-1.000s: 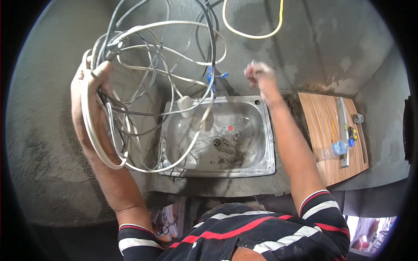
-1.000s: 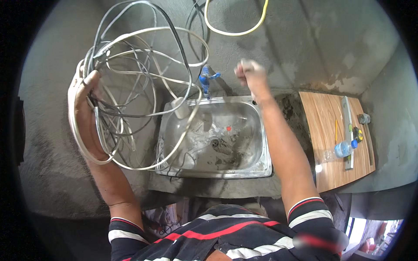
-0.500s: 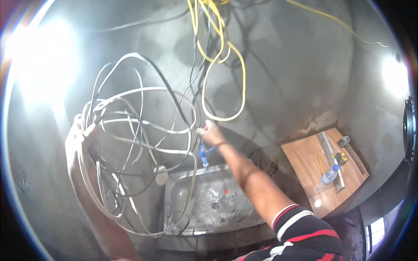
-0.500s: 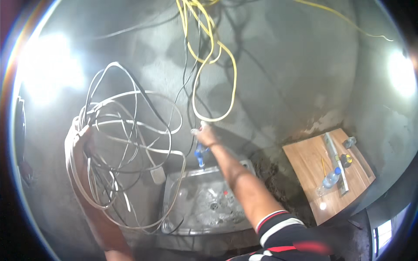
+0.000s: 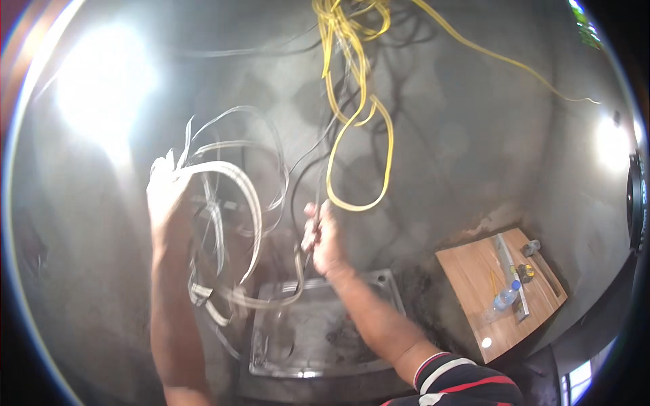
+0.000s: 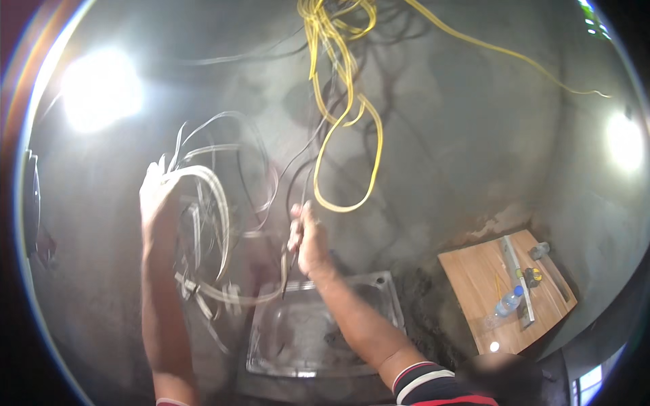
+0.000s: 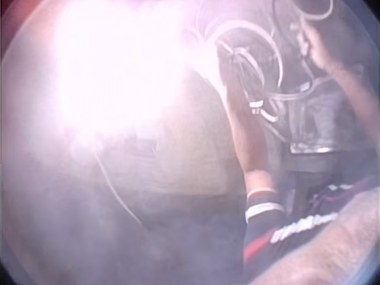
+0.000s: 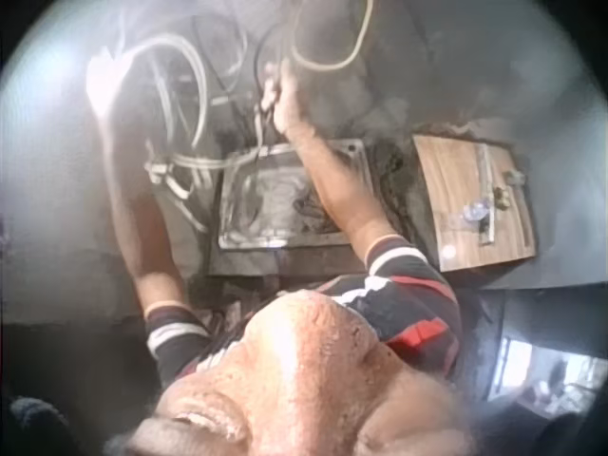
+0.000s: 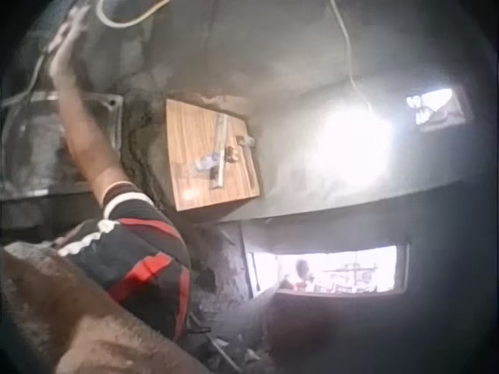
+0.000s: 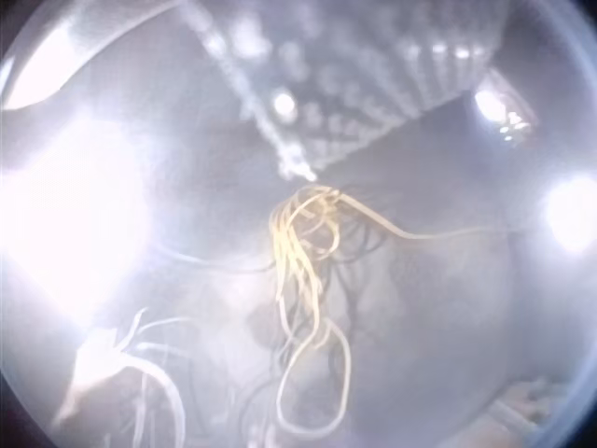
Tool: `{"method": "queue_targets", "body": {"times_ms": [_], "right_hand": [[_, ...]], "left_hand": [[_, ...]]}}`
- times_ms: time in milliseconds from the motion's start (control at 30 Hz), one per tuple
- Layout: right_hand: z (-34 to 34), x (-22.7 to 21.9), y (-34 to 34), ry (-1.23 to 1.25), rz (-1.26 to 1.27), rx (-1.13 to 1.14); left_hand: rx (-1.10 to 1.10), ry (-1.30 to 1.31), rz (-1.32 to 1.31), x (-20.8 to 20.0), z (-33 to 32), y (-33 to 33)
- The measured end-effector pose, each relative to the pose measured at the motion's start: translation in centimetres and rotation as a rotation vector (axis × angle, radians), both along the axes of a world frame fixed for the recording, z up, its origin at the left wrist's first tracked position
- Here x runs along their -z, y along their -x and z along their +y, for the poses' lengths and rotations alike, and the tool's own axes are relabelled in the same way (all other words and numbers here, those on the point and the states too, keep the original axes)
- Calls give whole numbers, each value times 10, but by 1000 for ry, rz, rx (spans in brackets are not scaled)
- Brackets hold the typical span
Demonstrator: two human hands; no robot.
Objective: The person organizes a bundle of electrical wires, removes a metal sink from a concrete countertop cutout, and then applies wet cement to the interior edges of the cutout using a trowel and a sponge.
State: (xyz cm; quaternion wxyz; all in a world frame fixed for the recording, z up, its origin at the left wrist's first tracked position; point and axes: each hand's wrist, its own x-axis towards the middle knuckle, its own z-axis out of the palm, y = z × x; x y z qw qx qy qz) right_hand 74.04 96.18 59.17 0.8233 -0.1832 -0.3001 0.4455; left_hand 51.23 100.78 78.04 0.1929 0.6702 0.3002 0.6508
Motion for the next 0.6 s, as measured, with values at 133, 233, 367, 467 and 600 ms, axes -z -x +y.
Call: {"method": "queue_targets", "body": {"times_ms": [133, 233, 367, 467, 600], "right_hand": [[-40, -73, 26, -34, -237, 87], [-33, -93, 40, -12, -597, 237], [-35, -133, 30, 140, -1130, 373], [-32, -151, 22, 107, -1061, 266], [-46, -179, 26, 211, -1107, 45]], "left_hand": [[-169, 0, 154, -6, 26, -24], [-442, -225, 82, 9, 85, -42], [-153, 285, 197, -24, 28, -74], [-48, 495, 247, -46, 9, -86], [86, 124, 336, -27, 44, -78]]}}
